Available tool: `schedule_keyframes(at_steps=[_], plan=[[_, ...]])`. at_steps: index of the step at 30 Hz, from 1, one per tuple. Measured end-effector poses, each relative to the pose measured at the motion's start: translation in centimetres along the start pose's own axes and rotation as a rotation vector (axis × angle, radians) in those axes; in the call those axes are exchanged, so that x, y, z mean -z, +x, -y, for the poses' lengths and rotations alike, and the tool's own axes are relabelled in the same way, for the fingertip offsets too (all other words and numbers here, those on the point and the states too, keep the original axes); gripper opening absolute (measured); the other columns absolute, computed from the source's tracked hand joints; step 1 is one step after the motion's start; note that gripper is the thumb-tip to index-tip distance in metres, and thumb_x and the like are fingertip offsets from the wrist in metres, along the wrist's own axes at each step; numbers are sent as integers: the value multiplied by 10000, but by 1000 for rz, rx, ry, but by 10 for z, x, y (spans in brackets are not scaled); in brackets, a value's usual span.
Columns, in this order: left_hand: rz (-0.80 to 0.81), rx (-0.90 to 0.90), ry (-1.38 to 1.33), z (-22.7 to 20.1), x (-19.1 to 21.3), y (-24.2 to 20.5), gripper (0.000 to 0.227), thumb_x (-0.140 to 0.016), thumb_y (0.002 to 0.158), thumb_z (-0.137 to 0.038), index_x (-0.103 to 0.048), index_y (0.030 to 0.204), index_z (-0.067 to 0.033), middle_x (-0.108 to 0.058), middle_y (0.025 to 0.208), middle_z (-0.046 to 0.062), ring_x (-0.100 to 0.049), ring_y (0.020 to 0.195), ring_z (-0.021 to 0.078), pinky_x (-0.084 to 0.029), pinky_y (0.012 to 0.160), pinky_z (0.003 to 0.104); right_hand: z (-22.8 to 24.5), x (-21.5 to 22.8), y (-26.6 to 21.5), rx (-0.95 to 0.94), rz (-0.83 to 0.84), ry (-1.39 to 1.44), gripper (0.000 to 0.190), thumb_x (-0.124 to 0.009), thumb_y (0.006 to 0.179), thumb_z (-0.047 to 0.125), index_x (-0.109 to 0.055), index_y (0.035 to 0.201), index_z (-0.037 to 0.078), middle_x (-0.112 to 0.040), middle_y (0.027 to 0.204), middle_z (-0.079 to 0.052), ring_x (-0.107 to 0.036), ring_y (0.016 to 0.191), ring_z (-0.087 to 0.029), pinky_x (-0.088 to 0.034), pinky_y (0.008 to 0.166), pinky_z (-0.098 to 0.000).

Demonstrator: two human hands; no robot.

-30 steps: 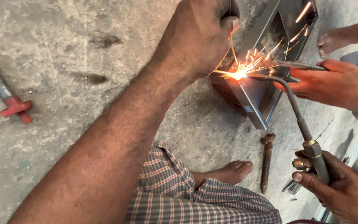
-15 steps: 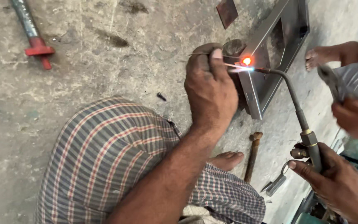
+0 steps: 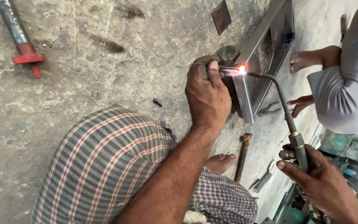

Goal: The person uses a welding torch and filler rod to join the corners of a rectangular metal frame. They sit on the floor, applying heat and filler material to the seams while another person occasionally assists by holding the frame or using pliers.

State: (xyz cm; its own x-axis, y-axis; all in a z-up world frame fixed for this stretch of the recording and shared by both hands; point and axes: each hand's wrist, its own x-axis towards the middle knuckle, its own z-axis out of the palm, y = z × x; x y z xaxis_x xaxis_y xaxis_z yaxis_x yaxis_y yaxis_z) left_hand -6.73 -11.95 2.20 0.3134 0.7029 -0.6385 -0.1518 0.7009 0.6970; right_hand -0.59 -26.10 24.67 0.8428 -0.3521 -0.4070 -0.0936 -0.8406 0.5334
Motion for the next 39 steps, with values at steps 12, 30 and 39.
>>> schedule_keyframes(at_steps=[12,30,39], plan=[[34,-84,69,-1,3,1,203,-490,1075,-122,-639,1174,-27,-650,1120,127,-695,998,221,-579,862,366,19,-1,-11,19,-8,44,470,-806,909,343,-655,1209,13,-413,584,-85,-342,485,-199,-257,455,-390],[4,-324,153,2,-6,-6,181,-478,1119,-158,-614,1226,-105,-615,1214,122,-623,1149,252,-605,929,355,-21,2,3,199,-159,202,465,-793,953,236,-667,1341,13,-578,674,-88,-496,506,-173,-405,399,-362],[907,-107,180,-38,-3,-32,341,-808,842,-409,-711,968,-108,-737,948,86,-747,848,221,-653,690,411,58,-12,-38,365,-122,128,801,-882,815,236,-506,1514,124,-706,796,-110,-622,569,-207,-531,488,-382]])
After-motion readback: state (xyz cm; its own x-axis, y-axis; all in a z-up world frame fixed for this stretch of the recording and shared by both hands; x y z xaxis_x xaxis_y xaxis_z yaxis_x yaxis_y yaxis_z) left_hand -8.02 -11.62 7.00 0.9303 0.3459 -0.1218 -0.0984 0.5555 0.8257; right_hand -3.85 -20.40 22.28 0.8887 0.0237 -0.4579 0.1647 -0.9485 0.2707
